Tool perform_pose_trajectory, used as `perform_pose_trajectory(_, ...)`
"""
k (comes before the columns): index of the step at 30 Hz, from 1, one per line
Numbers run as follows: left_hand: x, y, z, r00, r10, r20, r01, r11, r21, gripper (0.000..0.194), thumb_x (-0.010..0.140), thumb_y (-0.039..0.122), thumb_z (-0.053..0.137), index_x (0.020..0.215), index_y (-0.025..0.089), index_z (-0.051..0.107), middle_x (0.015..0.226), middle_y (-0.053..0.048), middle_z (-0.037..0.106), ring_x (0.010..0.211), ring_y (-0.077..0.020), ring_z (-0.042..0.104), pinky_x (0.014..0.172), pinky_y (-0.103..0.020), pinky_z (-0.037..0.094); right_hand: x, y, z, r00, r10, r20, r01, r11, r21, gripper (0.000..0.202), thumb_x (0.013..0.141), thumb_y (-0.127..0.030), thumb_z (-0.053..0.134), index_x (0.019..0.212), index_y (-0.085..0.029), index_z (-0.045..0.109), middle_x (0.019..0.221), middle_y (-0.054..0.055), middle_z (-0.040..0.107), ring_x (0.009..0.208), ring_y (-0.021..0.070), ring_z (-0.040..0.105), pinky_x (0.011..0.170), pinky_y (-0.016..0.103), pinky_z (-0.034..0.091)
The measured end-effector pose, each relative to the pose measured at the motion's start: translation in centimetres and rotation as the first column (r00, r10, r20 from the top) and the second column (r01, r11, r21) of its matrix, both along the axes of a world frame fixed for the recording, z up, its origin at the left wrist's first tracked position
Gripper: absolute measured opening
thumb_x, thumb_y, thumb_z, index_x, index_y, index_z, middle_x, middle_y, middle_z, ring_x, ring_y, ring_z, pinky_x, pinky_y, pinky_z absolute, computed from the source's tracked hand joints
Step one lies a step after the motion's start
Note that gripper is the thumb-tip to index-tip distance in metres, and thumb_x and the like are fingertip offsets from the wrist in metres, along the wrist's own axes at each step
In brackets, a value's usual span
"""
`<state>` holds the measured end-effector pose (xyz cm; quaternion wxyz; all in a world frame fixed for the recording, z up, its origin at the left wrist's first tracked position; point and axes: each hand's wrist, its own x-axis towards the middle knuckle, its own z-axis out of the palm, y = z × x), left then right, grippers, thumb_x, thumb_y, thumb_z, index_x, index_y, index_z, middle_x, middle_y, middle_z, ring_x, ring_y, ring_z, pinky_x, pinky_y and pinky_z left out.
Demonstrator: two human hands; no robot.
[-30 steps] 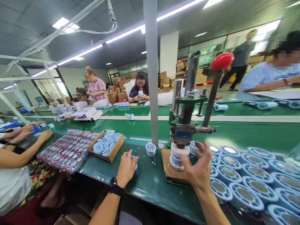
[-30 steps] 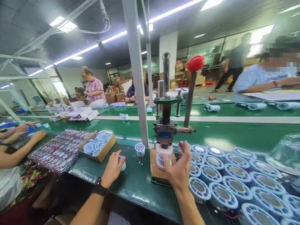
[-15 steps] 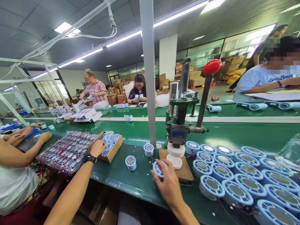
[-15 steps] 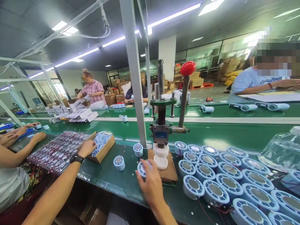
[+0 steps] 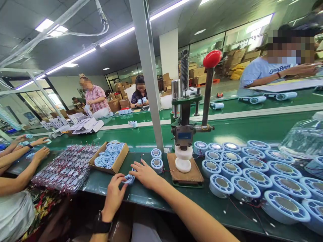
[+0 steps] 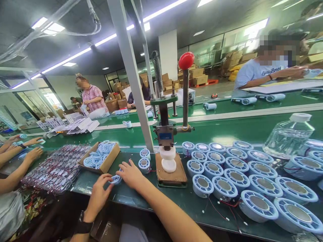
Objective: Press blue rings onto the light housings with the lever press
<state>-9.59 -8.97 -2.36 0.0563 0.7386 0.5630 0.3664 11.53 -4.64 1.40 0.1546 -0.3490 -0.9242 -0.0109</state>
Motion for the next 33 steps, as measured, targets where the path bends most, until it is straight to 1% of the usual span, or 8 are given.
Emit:
perform_pose_trajectory(3,0.7,-0.9,-2.2,0.999,-0.034,0.017,0.036,0.993,-0.114,0.017,0.075,0.016,0.049,0.083,0.020,0.063,0.126,-0.011,0.062,0.119,-0.0272,0.058,0.104,-0.048,0.046,-0.8,0.7,0.7,0.999,0.003,0.043,0.000,0.998,-0.061,0.030,0.095,-0.013,0.054,0.123,-0.022,0.059,0.122,0.010,0.062,0.115,0.0238,0.058,0.094,0.040,0.053)
perform_pose_trajectory(10,0.1,-0.6,-2.6,1.000,-0.019,0.000,0.019,0.996,-0.084,0.038,0.080,0.024,0.059,0.118,0.018,0.059,0.129,-0.013,0.061,0.123,-0.0297,0.055,0.107,-0.053,0.044,1.2,-2.9,0.8,0.995,-0.069,0.071,0.080,0.984,-0.156,0.040,0.083,-0.025,0.075,0.118,-0.013,0.059,0.124,0.012,0.059,0.110,0.0299,0.056,0.092,0.043,0.054)
perform_pose_trajectory(16,0.5,0.0,-3.0,0.997,0.072,0.011,-0.071,0.995,-0.071,0.049,0.084,0.026,0.064,0.131,0.020,0.054,0.129,-0.011,0.062,0.119,-0.0283,0.057,0.105,-0.050,0.046,4.9,-7.2,-1.8,0.973,-0.180,-0.144,0.133,0.948,-0.289,0.053,0.081,-0.008,0.068,0.130,-0.021,0.055,0.135,0.010,0.053,0.115,0.0279,0.055,0.099,0.045,0.051)
perform_pose_trajectory(21,2.3,0.1,-2.3,0.996,0.082,0.033,-0.081,0.996,-0.030,0.059,0.082,0.027,0.068,0.137,0.020,0.048,0.129,-0.012,0.062,0.120,-0.0292,0.058,0.104,-0.050,0.047,6.5,-8.7,-4.3,0.856,-0.376,-0.355,0.232,0.893,-0.386,0.052,0.076,-0.009,0.074,0.124,-0.021,0.058,0.124,0.010,0.055,0.112,0.0257,0.058,0.098,0.043,0.052)
perform_pose_trajectory(25,5.0,-1.6,-1.9,0.988,-0.149,-0.030,0.144,0.981,-0.126,0.065,0.082,0.024,0.067,0.143,0.023,0.044,0.133,-0.011,0.060,0.122,-0.0292,0.056,0.107,-0.051,0.046,7.4,-9.4,-6.5,0.721,-0.459,-0.519,0.298,0.881,-0.366,0.045,0.076,-0.012,0.071,0.118,-0.019,0.059,0.122,0.011,0.056,0.113,0.0253,0.058,0.098,0.042,0.053)
perform_pose_trajectory(29,6.4,-2.3,-1.3,0.900,-0.428,-0.081,0.392,0.877,-0.278,0.077,0.085,0.016,0.055,0.155,0.027,0.025,0.155,-0.010,0.039,0.141,-0.0284,0.038,0.116,-0.053,0.036,8.7,-10.0,-7.9,0.613,-0.473,-0.633,0.333,0.881,-0.337,0.039,0.080,-0.019,0.066,0.118,-0.019,0.058,0.124,0.011,0.059,0.117,0.0251,0.058,0.102,0.042,0.051)
perform_pose_trajectory(31,6.7,-2.1,-1.4,0.903,-0.420,-0.091,0.384,0.884,-0.267,0.083,0.086,0.019,0.057,0.157,0.028,0.014,0.161,-0.009,0.027,0.148,-0.0289,0.027,0.119,-0.054,0.031,9.1,-10.1,-8.2,0.588,-0.478,-0.653,0.327,0.879,-0.348,0.038,0.079,-0.020,0.065,0.117,-0.020,0.058,0.124,0.011,0.060,0.117,0.0245,0.059,0.102,0.041,0.052)
perform_pose_trajectory(33,7.1,-1.8,-1.9,0.942,-0.317,-0.112,0.288,0.933,-0.217,0.086,0.086,0.026,0.062,0.157,0.027,0.013,0.160,-0.011,0.028,0.148,-0.0312,0.027,0.119,-0.057,0.029,9.2,-10.2,-8.2,0.580,-0.471,-0.665,0.307,0.882,-0.357,0.039,0.080,-0.020,0.064,0.118,-0.020,0.058,0.126,0.011,0.060,0.118,0.0239,0.060,0.102,0.040,0.052)
